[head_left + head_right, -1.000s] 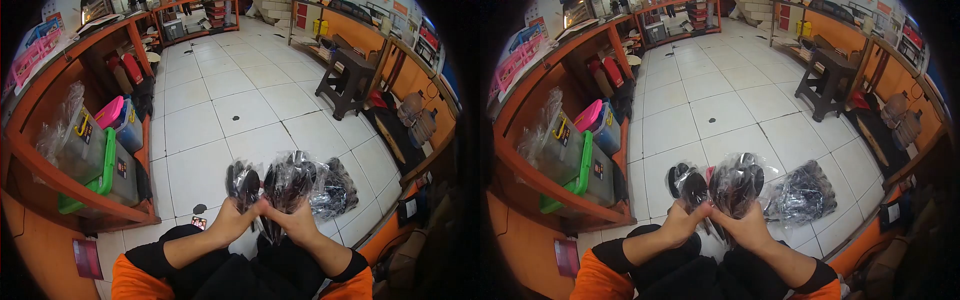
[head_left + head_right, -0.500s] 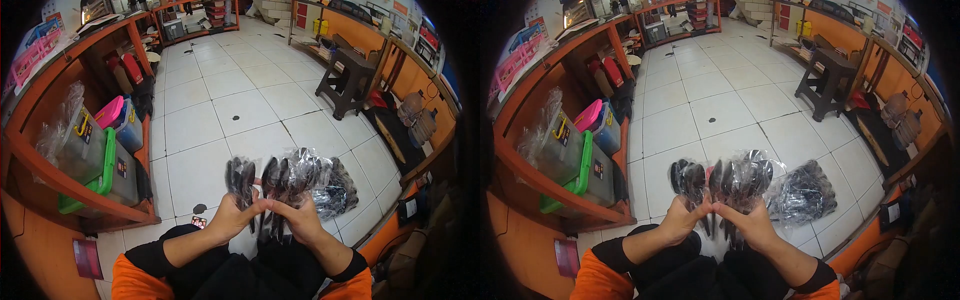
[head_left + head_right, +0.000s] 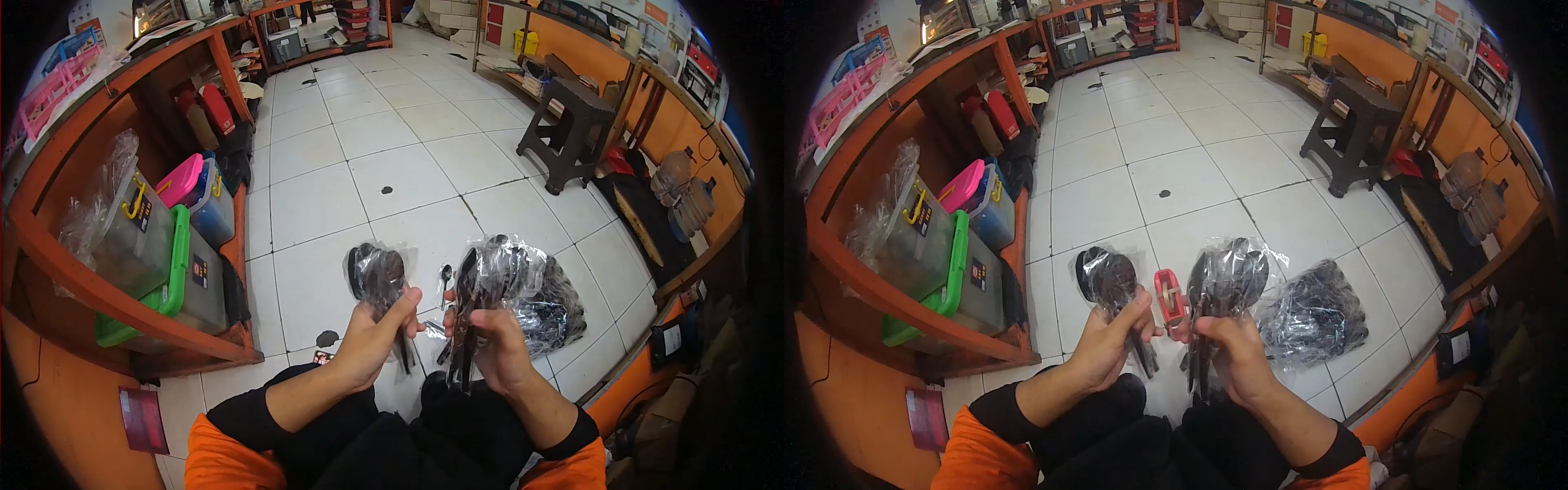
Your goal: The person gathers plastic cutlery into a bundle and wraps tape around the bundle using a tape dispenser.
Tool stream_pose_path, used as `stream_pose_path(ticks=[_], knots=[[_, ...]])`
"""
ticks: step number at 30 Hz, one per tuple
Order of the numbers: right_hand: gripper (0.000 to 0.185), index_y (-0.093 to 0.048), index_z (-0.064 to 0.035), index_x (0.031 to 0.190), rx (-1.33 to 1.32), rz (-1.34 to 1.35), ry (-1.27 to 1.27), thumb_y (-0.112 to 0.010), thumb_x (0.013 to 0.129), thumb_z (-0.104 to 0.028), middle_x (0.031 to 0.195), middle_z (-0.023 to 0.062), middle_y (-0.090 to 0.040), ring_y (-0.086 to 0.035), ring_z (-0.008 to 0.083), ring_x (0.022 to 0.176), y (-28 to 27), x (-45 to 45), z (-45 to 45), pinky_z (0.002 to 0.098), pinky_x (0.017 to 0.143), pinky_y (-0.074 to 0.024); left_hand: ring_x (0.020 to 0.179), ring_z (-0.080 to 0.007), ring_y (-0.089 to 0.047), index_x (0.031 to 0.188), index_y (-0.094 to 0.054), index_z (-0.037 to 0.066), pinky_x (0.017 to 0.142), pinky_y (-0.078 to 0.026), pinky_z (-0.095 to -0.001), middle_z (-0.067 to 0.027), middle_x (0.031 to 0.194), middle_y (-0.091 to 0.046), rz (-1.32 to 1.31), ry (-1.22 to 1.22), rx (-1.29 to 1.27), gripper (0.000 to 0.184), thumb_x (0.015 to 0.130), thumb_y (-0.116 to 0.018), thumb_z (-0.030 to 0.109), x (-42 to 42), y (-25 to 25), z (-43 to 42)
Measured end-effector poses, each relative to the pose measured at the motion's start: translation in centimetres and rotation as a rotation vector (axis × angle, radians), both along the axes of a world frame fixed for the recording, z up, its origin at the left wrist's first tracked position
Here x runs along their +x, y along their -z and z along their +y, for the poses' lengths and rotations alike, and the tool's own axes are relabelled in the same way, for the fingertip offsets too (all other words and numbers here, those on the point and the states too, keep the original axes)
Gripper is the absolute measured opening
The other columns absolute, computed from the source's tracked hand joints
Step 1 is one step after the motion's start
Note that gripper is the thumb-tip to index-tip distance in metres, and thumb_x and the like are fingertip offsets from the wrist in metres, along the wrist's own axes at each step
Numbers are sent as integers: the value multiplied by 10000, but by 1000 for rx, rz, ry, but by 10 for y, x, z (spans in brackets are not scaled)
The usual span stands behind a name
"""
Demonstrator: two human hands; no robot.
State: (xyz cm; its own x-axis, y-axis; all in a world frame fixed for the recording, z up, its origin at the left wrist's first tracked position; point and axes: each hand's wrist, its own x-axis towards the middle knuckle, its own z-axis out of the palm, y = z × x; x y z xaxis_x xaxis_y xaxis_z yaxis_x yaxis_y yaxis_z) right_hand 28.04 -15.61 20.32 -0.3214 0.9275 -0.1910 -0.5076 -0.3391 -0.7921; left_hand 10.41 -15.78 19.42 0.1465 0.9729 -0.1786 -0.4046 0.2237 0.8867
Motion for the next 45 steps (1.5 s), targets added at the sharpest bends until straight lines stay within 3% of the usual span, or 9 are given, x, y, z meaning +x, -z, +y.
stream_pose_path(ticks=[2,6,9,16,22,31,35,40,45], knots=[[410,-535,34,1171,-7,42,-13,-614,794,-108,933,106,-632,-596,177,856,0,2,0,302,823,-459,645,-56,-452,1011,-570,27,663,-406,-238,39,707,-484,65,8,35,250,902,-649,238,0,-2,0],[337,-548,16,1141,98,-92,57,-609,820,-66,958,95,-639,-602,170,892,-7,-8,-4,313,837,-463,684,-18,-447,1168,-493,47,653,-383,-193,74,727,-462,129,130,54,450,823,-746,187,3,-4,-2],[237,-590,15,1081,123,-105,24,-622,847,-9,1003,84,-652,-619,159,931,-7,-6,-1,300,850,-478,695,-11,-455,1172,-490,51,630,-379,-189,84,734,-461,180,231,52,473,809,-761,190,3,-1,-3],[262,-600,3,1092,151,-160,101,-670,843,-34,1017,62,-651,-606,123,926,-2,-6,-1,275,851,-469,737,-54,-512,931,-639,38,691,-435,-232,25,810,-578,101,114,-23,206,869,-685,230,5,-1,-2],[235,-619,15,1056,168,-146,81,-684,837,-42,992,72,-664,-623,126,873,-11,-6,-3,273,833,-479,785,-80,-558,942,-640,22,727,-442,-264,-6,845,-623,69,58,-20,223,904,-633,242,5,-4,-1],[294,-618,20,1029,176,-358,63,-752,775,-44,941,65,-663,-629,117,850,-3,-3,-1,254,786,-501,816,-47,-560,960,-647,25,723,-439,-208,1,847,-636,264,252,203,247,872,-691,252,2,2,-6],[325,-597,17,1065,196,-373,21,-734,777,-46,957,73,-653,-612,120,871,-1,-3,-2,269,789,-491,1052,-172,-585,1191,-553,-40,947,-446,-332,-106,1131,-628,163,190,106,393,862,-674,138,2,1,-4],[397,-521,13,1175,64,19,-64,-568,782,-24,1062,99,-611,-563,146,942,7,6,3,306,849,-434,961,-162,-611,1020,-615,-44,920,-451,-306,-130,1056,-661,2,91,9,255,921,-591,191,0,-5,4],[382,-508,41,1160,57,-60,59,-575,788,-12,968,104,-630,-595,181,881,4,-2,0,325,847,-455,810,-115,-600,932,-602,4,764,-475,-272,-43,840,-627,57,47,-13,182,906,-618,184,-1,5,3]])
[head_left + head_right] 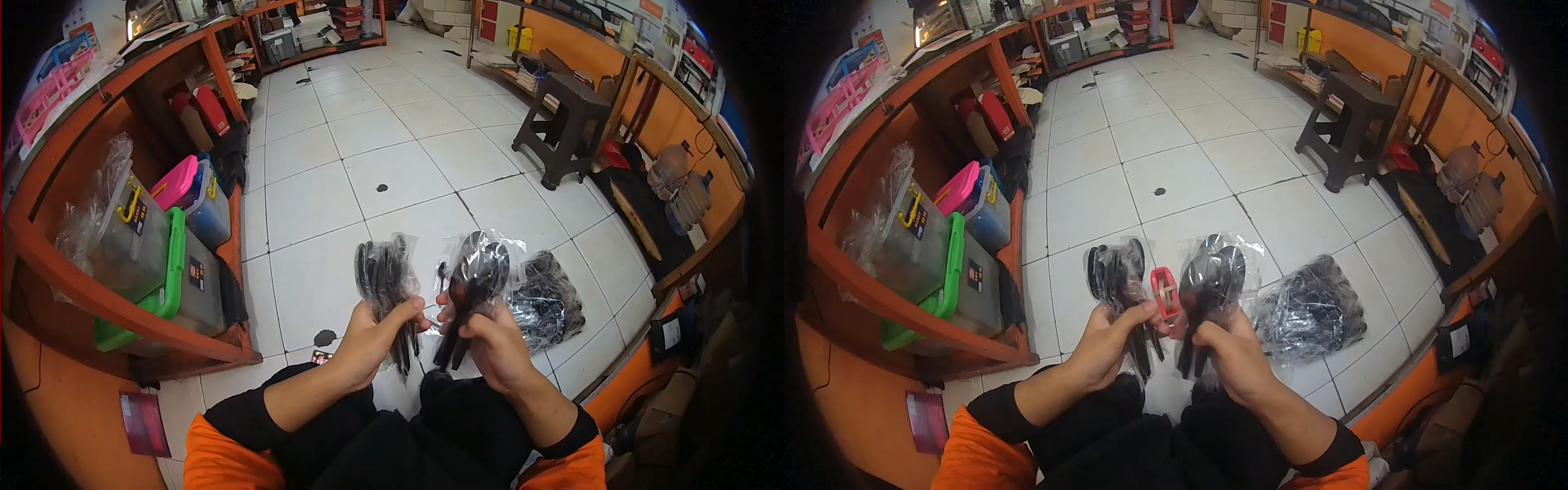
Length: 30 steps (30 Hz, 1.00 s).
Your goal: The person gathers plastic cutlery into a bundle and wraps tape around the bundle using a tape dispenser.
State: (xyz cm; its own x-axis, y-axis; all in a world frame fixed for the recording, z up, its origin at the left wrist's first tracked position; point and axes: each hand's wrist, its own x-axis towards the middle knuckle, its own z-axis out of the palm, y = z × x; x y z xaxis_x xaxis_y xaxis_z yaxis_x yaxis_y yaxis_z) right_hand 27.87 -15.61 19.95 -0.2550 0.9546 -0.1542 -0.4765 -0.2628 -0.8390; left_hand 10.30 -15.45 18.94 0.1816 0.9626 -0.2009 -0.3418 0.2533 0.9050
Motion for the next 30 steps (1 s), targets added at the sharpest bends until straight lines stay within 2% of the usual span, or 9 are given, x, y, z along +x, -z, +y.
stream_pose_path(ticks=[4,5,14,17,20,21,24,25,30], knots=[[325,-513,24,1128,57,-210,-29,-644,833,-9,974,84,-629,-615,159,867,-3,1,0,299,799,-489,788,-82,-580,954,-607,20,735,-471,-245,-19,858,-624,55,10,43,200,854,-697,169,5,-6,-3],[334,-523,4,1087,63,-163,-14,-713,819,-52,985,68,-628,-623,141,850,-2,0,0,278,756,-502,795,-77,-577,965,-609,22,737,-470,-243,-15,865,-624,69,43,49,216,839,-715,161,4,-5,-2],[365,-540,-21,1037,205,-415,49,-769,752,-40,902,30,-603,-589,105,819,1,-3,0,261,739,-492,938,-109,-600,1129,-574,7,837,-484,-264,-39,1028,-628,45,235,33,431,750,-775,46,3,-11,-4],[417,-511,-7,1152,114,-355,-101,-721,805,-101,995,56,-604,-573,118,891,-3,2,3,276,807,-469,929,-124,-610,1129,-571,8,827,-494,-279,-51,1030,-629,-1,216,-28,420,758,-764,46,3,-16,-6],[374,-503,3,1156,-21,116,-48,-661,836,-109,1012,71,-603,-571,135,920,-6,4,3,308,859,-453,862,-112,-603,1050,-580,17,770,-490,-261,-38,943,-625,-3,132,-63,308,802,-737,111,2,-11,-4],[316,-497,6,1148,-67,194,-27,-591,859,-81,1022,79,-602,-569,147,951,2,5,4,336,899,-436,834,-105,-599,1014,-583,20,748,-487,-251,-32,904,-623,8,98,-69,269,819,-727,136,1,-9,-3],[290,-500,-9,1139,-74,105,103,-558,855,-31,1017,75,-604,-573,148,961,2,4,-1,331,895,-442,787,-116,-594,972,-576,28,703,-480,-251,-33,852,-609,-25,64,-117,234,839,-704,172,1,-9,-3],[279,-504,-9,1118,-61,141,61,-588,852,-13,1014,74,-603,-583,148,937,5,6,2,310,868,-455,788,-117,-595,972,-576,28,703,-481,-253,-33,856,-609,-25,69,-116,235,838,-703,173,2,-10,-3],[303,-530,-5,1073,72,-89,35,-687,814,-14,968,56,-609,-586,122,866,-9,-1,-1,275,786,-479,795,-120,-598,977,-575,31,703,-483,-262,-37,882,-608,-65,97,-119,231,841,-696,173,3,-8,-5]])
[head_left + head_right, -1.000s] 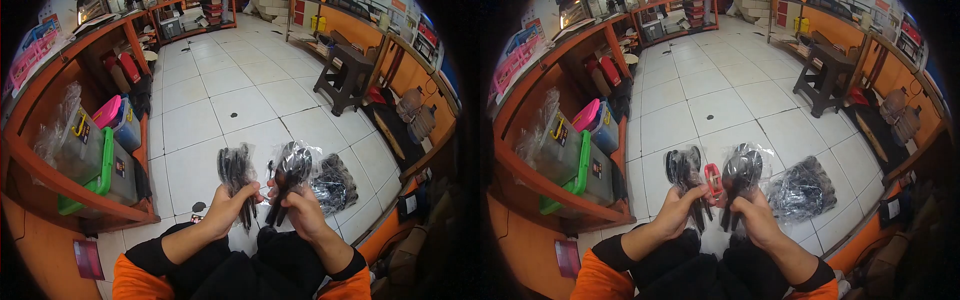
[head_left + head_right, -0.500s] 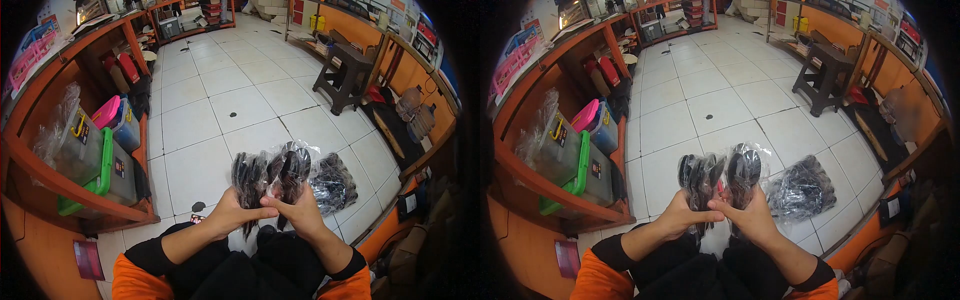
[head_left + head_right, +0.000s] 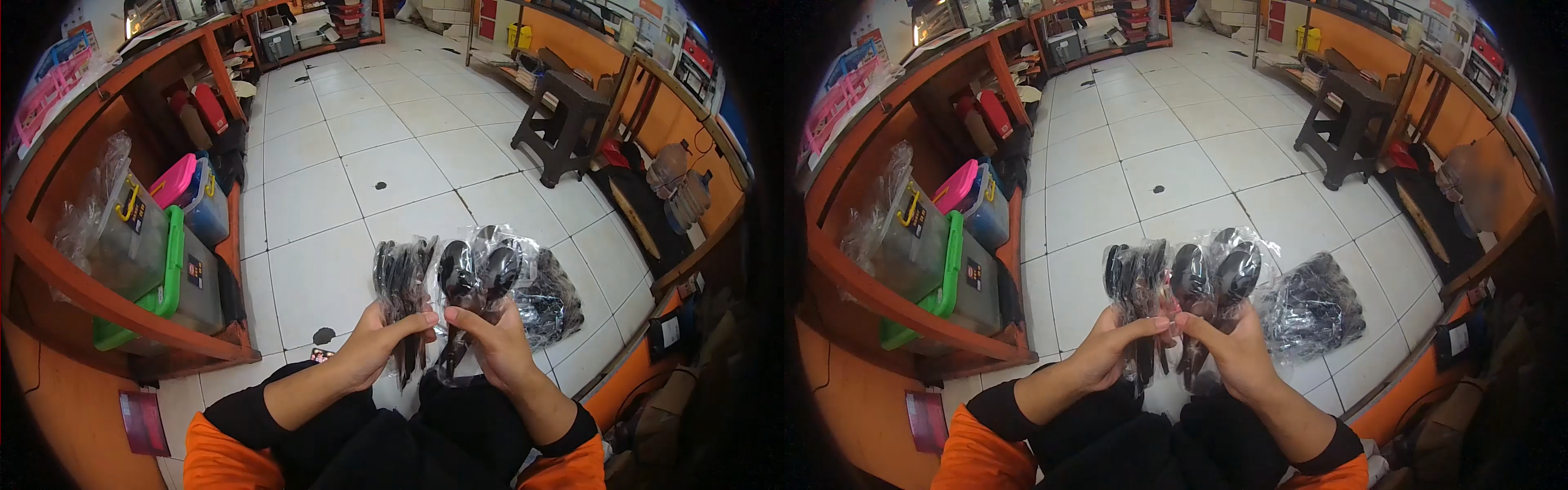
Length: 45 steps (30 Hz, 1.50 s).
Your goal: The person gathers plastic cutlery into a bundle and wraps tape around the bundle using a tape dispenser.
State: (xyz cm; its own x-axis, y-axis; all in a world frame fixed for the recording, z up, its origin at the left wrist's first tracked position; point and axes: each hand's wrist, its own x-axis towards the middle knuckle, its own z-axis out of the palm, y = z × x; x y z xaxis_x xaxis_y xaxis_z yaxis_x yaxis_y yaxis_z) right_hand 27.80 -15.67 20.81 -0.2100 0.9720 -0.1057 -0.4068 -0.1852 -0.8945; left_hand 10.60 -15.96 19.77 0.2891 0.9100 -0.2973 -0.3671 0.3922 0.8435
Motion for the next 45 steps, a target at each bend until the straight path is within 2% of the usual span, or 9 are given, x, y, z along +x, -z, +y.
stream_pose_path(ticks=[4,8,12,22,27,34,38,43,45], knots=[[317,-563,7,1066,142,-250,258,-722,792,-9,977,50,-630,-589,119,879,11,-3,-2,266,799,-475,848,-130,-605,1057,-572,14,761,-486,-277,-58,959,-624,23,6,20,280,849,-684,164,-2,2,1],[323,-547,2,1052,177,-285,140,-734,792,-41,938,27,-608,-580,113,857,19,-2,1,266,791,-471,901,-129,-601,1135,-553,0,817,-482,-275,-63,1001,-631,104,54,119,342,857,-677,157,1,6,0],[507,-448,8,1220,199,-351,43,-717,794,-45,1087,78,-573,-559,150,996,5,0,-1,299,893,-445,923,-119,-590,1156,-541,8,837,-473,-266,-46,991,-626,6,8,119,355,859,-680,145,5,0,-4],[474,-448,7,1265,120,32,13,-602,817,16,1115,80,-578,-556,107,871,3,0,1,249,817,-444,930,-139,-603,1128,-547,13,857,-469,-282,-65,1024,-634,-69,-42,63,317,837,-654,79,0,1,8],[159,-636,9,923,146,-170,89,-718,814,-72,808,17,-631,-584,70,779,0,-8,2,216,709,-452,955,-131,-591,1177,-513,-9,871,-461,-290,-68,1059,-625,75,-36,178,368,839,-641,64,5,2,8],[129,-639,10,893,151,-240,104,-718,800,-33,734,9,-634,-588,60,671,5,-7,3,199,631,-463,993,-121,-584,1203,-514,-12,878,-462,-286,-65,1097,-618,-10,63,196,423,829,-685,89,5,4,4],[196,-618,21,977,95,-62,73,-692,814,-60,893,60,-647,-596,99,766,6,-3,1,237,712,-475,969,-142,-607,1160,-543,-22,880,-475,-289,-94,1080,-632,2,34,175,371,841,-689,101,9,-7,2],[586,-408,60,1285,-12,250,-92,-404,703,-6,1127,172,-576,-586,236,964,8,9,6,373,904,-451,961,-173,-630,1123,-551,-35,872,-494,-307,-115,1029,-648,-41,-8,126,299,860,-654,66,6,-6,3],[495,-451,58,1213,-8,148,-55,-389,723,25,1150,156,-574,-585,215,990,7,6,6,346,903,-454,970,-174,-629,1123,-547,-32,876,-493,-307,-113,1032,-646,-33,-17,129,298,859,-653,58,6,-2,4]])
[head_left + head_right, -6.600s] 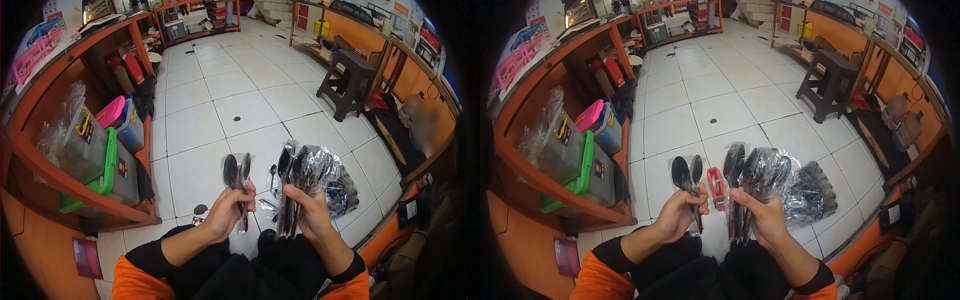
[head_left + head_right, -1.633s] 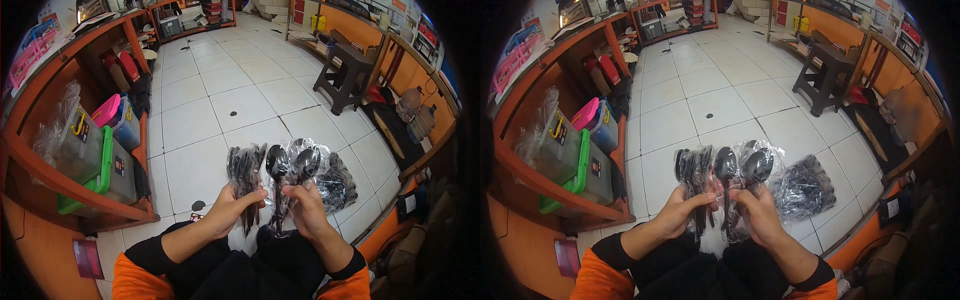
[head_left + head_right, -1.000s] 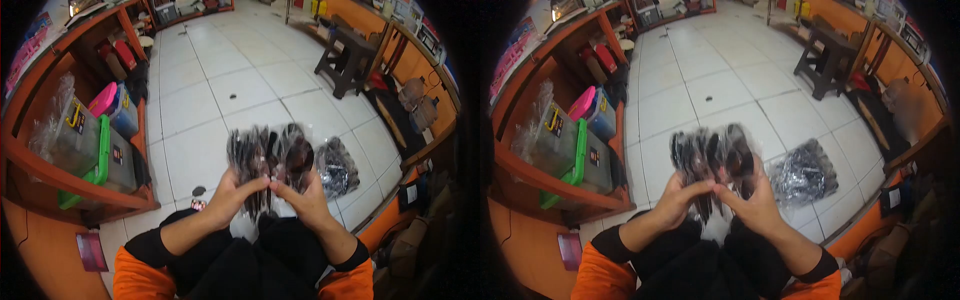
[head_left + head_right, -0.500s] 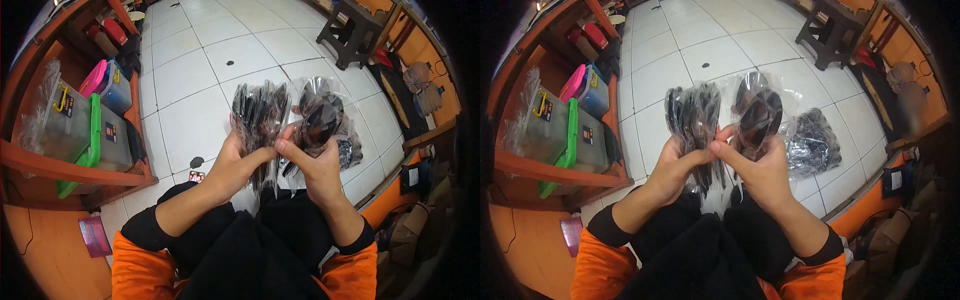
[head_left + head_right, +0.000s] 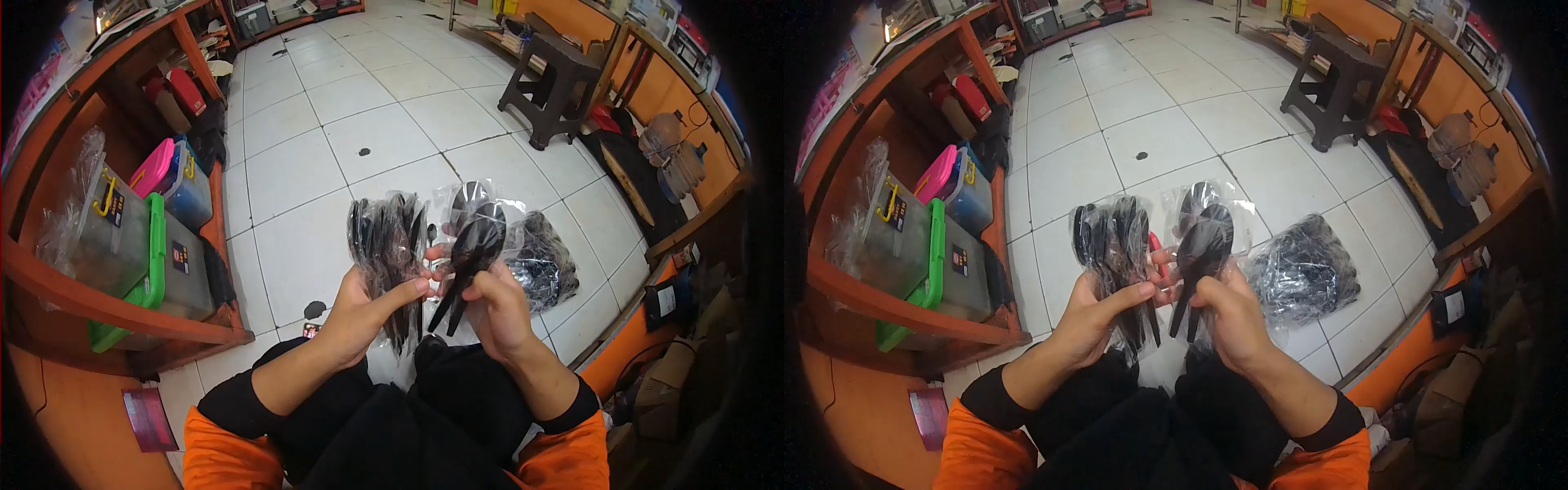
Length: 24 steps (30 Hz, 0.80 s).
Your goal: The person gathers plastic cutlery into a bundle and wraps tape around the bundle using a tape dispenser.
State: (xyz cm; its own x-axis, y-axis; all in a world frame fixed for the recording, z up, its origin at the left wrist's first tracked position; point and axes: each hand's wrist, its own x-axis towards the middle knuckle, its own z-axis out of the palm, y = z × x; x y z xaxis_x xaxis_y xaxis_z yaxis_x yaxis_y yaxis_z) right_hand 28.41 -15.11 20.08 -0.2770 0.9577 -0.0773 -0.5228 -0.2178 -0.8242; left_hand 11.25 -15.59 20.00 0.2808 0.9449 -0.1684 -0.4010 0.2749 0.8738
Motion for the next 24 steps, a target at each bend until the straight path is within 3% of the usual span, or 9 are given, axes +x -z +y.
stream_pose_path(ticks=[1,2,5,6,10,12,17,20,24], knots=[[454,-472,58,1177,1,-50,18,-382,733,41,1161,149,-574,-585,205,1004,1,-1,-1,333,903,-456,977,-175,-628,1131,-541,-29,879,-492,-307,-111,1035,-645,25,4,3,305,858,-652,53,-1,2,0],[389,-430,35,1215,-7,-47,49,-447,826,44,1160,149,-573,-591,209,1040,4,-2,-1,340,921,-459,984,-175,-627,1138,-535,-26,883,-490,-307,-110,1038,-643,50,7,6,313,857,-652,48,-3,3,1],[374,-399,10,1233,69,-189,106,-549,891,-6,1143,140,-582,-603,210,1029,-1,-7,-1,337,909,-473,1013,-158,-608,1199,-495,-19,906,-473,-298,-93,1084,-629,70,-42,35,393,850,-664,47,-2,6,1],[364,-464,-24,1158,53,-127,122,-666,856,-48,1051,85,-605,-604,180,955,1,-6,1,325,877,-471,1024,-152,-599,1213,-483,-18,913,-467,-295,-87,1095,-623,92,-39,49,415,847,-670,48,-2,8,1],[401,-465,-29,1170,127,-361,204,-678,831,-3,1043,74,-621,-598,143,968,3,-8,-3,313,868,-479,1055,-138,-572,1244,-455,-18,932,-449,-288,-73,1139,-599,211,1,145,480,833,-692,48,-1,11,-3],[426,-443,-11,1186,107,-320,172,-680,832,-23,1031,79,-616,-596,141,949,2,-9,-4,298,844,-485,1066,-142,-567,1236,-460,-15,933,-451,-292,-77,1156,-588,262,3,229,490,817,-707,39,2,6,-8],[457,-410,7,1253,44,-270,62,-636,858,-43,1067,101,-608,-607,149,932,-2,-9,-6,290,826,-494,1038,-150,-585,1214,-471,-9,919,-467,-303,-81,1129,-601,205,0,147,464,811,-700,17,-2,9,-4],[439,-388,13,1288,-114,122,23,-580,900,-56,1093,114,-602,-606,158,949,3,-3,-2,301,843,-495,984,-159,-616,1145,-537,-11,886,-482,-306,-89,1081,-628,54,-12,27,342,830,-668,15,-6,3,0],[363,-450,5,1233,39,21,13,-589,906,-69,1136,121,-591,-606,174,970,1,-4,-2,325,877,-486,970,-163,-621,1110,-561,-14,875,-486,-303,-97,1069,-636,-44,-40,-58,285,842,-651,22,-6,-2,1]])
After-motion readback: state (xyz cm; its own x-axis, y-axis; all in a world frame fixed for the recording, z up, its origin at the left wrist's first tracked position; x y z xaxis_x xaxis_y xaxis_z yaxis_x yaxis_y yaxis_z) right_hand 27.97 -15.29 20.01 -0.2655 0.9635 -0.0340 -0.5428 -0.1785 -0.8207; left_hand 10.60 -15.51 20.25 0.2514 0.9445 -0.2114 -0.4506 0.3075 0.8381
